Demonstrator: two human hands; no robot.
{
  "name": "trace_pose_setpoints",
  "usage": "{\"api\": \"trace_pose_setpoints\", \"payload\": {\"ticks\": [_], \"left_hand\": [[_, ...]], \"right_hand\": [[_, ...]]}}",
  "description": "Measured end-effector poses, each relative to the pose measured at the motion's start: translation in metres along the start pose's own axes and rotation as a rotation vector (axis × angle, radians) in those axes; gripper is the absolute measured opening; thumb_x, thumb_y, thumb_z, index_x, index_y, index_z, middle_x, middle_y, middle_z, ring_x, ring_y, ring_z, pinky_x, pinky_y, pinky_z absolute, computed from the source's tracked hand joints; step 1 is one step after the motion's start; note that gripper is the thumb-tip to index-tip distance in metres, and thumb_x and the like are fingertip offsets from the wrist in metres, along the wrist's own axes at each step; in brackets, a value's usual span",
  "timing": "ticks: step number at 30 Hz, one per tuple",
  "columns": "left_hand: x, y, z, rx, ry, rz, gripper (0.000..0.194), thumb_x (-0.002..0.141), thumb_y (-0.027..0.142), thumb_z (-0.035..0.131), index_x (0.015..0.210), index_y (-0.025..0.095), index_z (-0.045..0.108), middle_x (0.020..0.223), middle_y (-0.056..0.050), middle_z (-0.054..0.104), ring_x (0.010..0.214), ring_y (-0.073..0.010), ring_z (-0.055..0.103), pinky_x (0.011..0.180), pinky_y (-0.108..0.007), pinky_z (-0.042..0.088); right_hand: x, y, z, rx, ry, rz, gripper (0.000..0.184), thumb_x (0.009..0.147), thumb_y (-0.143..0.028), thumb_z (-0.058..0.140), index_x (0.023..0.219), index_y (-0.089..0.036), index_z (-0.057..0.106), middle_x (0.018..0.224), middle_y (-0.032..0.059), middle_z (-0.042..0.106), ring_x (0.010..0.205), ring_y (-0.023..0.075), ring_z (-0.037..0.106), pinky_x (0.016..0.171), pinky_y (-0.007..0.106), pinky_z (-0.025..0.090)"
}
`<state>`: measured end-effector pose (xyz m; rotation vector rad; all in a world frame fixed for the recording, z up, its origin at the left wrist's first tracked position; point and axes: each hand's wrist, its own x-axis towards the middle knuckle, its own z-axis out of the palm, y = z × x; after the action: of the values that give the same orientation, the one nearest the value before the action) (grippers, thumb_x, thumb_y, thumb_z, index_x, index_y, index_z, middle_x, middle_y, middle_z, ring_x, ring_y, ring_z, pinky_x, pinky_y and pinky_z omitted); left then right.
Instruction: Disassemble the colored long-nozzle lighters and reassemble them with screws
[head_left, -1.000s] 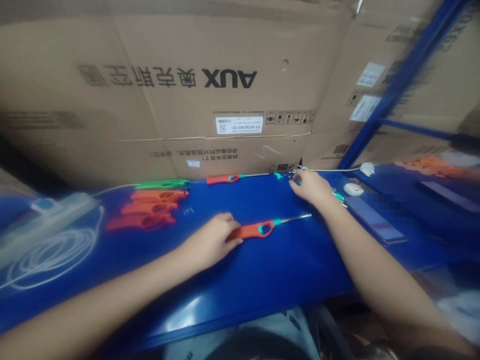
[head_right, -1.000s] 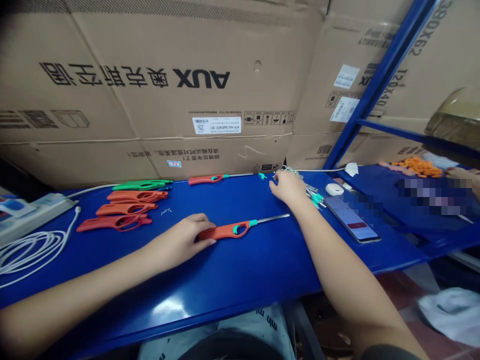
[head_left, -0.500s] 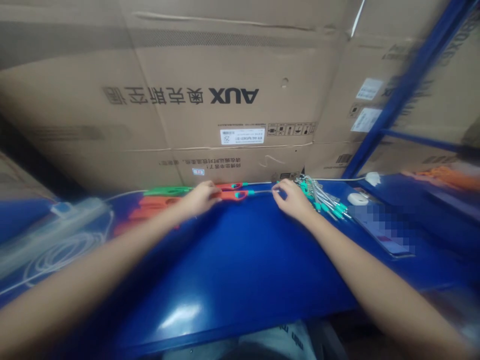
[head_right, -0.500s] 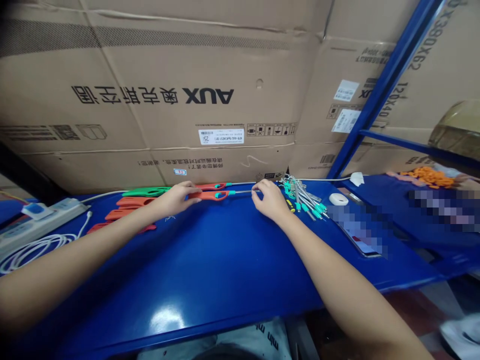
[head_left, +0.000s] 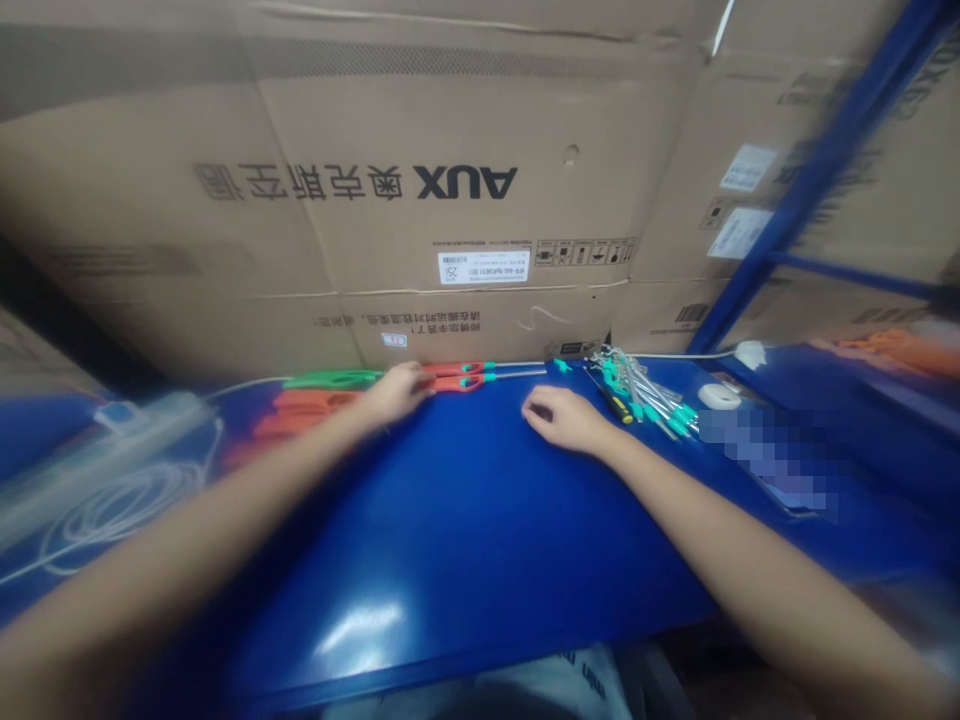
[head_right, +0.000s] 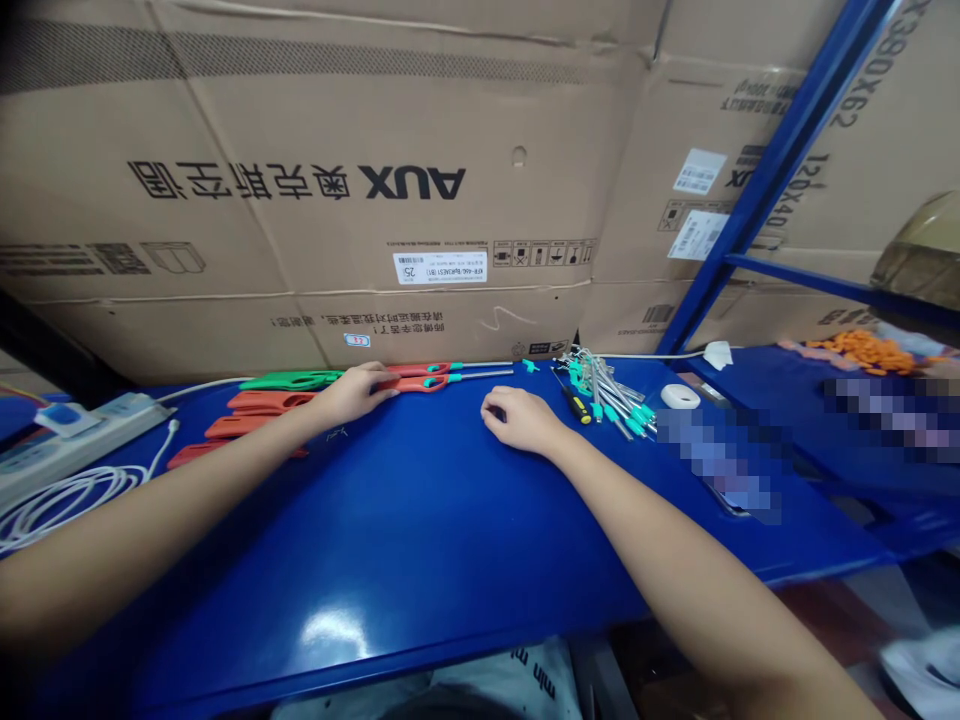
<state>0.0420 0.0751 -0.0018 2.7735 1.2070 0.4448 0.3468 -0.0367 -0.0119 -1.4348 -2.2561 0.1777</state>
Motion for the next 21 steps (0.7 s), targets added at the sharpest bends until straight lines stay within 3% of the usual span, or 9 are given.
{"api": "trace_pose_setpoints", "payload": {"ticks": [7,13,17,21], "left_hand": [[-0.001,0.001,0.002,0.059,0.031,0.005,0.028,0.095,0.029,0.051,0.104,0.014,0.072,0.101,-0.012,0.065,0.091,-0.0225,0.063,0.086,-0.033,0.05],[-0.004,0.009,0.001,0.164,0.077,-0.024,0.029,0.092,0.03,0.054,0.11,0.013,0.071,0.106,-0.014,0.065,0.104,-0.0271,0.06,0.093,-0.037,0.049],[-0.01,0.015,-0.013,0.231,0.104,-0.084,0.029,0.091,0.032,0.055,0.109,0.017,0.071,0.111,-0.013,0.066,0.108,-0.0285,0.059,0.093,-0.038,0.049],[-0.02,0.011,-0.033,0.325,0.124,-0.234,0.024,0.089,0.028,0.053,0.097,0.017,0.072,0.108,-0.014,0.068,0.108,-0.0319,0.058,0.09,-0.041,0.048]], "right_hand": [[0.0,0.002,0.003,0.036,-0.038,0.005,0.011,0.085,-0.014,0.058,0.087,-0.02,0.067,0.09,0.0024,0.069,0.077,0.015,0.06,0.069,0.026,0.042],[0.0,0.003,0.004,0.053,-0.072,0.0,0.01,0.085,-0.015,0.058,0.088,-0.02,0.066,0.086,0.002,0.069,0.074,0.0145,0.06,0.066,0.025,0.04],[0.0,0.003,0.002,0.054,-0.089,0.003,0.011,0.085,-0.016,0.057,0.088,-0.021,0.066,0.084,0.001,0.069,0.073,0.0145,0.059,0.064,0.025,0.039],[-0.001,0.002,0.001,0.056,-0.1,0.008,0.011,0.085,-0.016,0.057,0.089,-0.021,0.066,0.083,0.001,0.069,0.072,0.0146,0.059,0.064,0.025,0.038]]}}
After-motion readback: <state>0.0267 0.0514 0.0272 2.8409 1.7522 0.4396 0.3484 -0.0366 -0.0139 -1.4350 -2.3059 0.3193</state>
